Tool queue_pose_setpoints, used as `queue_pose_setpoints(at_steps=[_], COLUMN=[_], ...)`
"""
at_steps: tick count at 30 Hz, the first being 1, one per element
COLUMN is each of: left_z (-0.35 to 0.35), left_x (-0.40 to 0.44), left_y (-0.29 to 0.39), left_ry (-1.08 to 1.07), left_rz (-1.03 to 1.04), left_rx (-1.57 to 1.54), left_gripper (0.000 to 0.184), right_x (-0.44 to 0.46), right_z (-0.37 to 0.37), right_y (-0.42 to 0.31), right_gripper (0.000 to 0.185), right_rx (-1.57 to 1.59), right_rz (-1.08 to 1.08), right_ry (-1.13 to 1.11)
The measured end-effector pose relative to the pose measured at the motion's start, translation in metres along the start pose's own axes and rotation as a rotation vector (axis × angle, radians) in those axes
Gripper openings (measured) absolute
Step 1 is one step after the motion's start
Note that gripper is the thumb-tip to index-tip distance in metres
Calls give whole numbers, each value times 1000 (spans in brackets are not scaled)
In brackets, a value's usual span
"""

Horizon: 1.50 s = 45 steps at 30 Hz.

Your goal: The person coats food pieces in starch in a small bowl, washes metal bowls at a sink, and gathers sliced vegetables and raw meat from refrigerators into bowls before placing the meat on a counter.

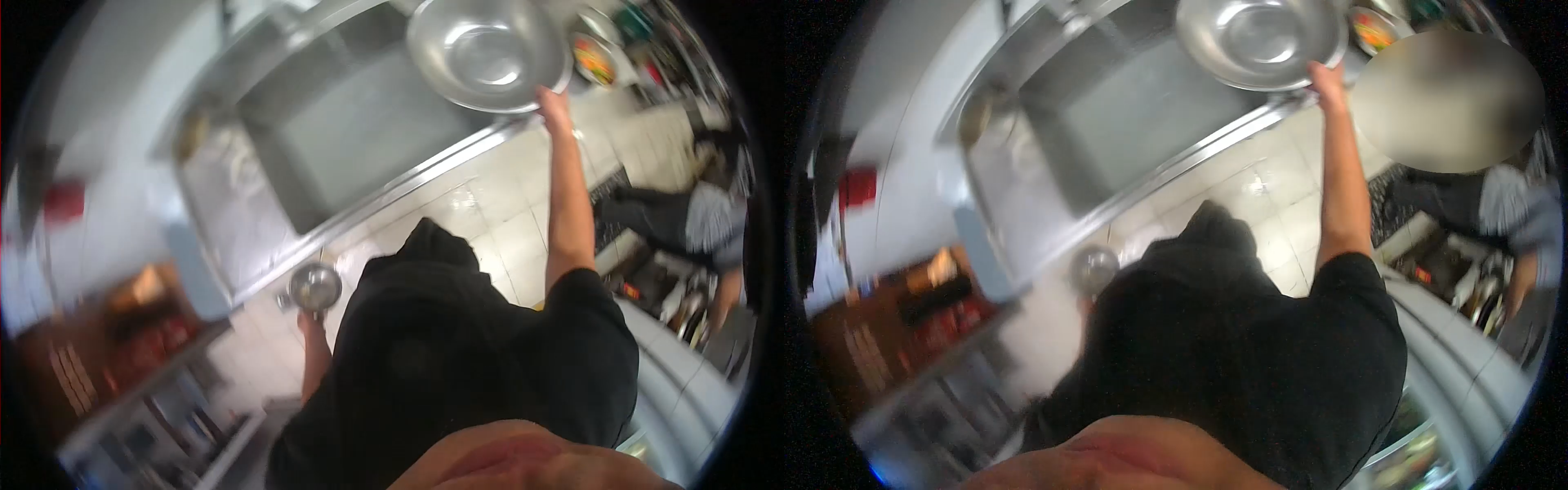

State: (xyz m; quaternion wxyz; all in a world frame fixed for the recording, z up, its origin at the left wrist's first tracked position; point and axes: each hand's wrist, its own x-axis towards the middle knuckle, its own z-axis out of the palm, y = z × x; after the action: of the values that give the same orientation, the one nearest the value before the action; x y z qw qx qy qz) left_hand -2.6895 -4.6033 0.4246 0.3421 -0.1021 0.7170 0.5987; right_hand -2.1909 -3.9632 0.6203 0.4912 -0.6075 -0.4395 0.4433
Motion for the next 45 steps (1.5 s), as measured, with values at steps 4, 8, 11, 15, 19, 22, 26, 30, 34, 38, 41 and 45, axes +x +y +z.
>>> queue_pose_setpoints(at_steps=[4,8,11,15,19,22,26,30,34,38,41,45], left_z=[-1,-8,-4,-39,-119,-196,-255,-303,-344,-395,-426,-469], left_x=[6,-6,-22,-30,-23,-17,-43,-34,-13,-11,-30,-72], left_y=[-8,-12,10,-10,-24,-64,-45,-41,-53,-75,-88,-28], left_ry=[51,163,300,358,450,510,632,700,900,1225,1397,1531], left_rz=[153,76,-72,18,-15,56,2,14,1,-151,-134,-296], left_rx=[169,24,-225,-321,-471,-510,-701,-800,-735,127,473,530], left_gripper=[20,17,15,15,16,13,16,19,14,16,20,15], right_x=[-14,-24,-44,18,-87,-227,-423,-526,-589,-648,-709,-815], right_z=[67,141,192,232,311,375,439,495,557,641,703,796], right_y=[20,54,46,154,123,71,24,16,32,72,80,92], right_gripper=[50,49,41,36,49,51,41,28,24,24,24,24], right_rx=[-141,-151,-221,102,-30,-3,-30,-100,-155,-233,-298,-290], right_rz=[-124,-124,331,496,126,-119,-410,-607,-505,-442,-462,-542], right_ry=[-107,-297,-311,-497,-370,-514,-962,-1249,-1453,-1648,-1762,-2043])
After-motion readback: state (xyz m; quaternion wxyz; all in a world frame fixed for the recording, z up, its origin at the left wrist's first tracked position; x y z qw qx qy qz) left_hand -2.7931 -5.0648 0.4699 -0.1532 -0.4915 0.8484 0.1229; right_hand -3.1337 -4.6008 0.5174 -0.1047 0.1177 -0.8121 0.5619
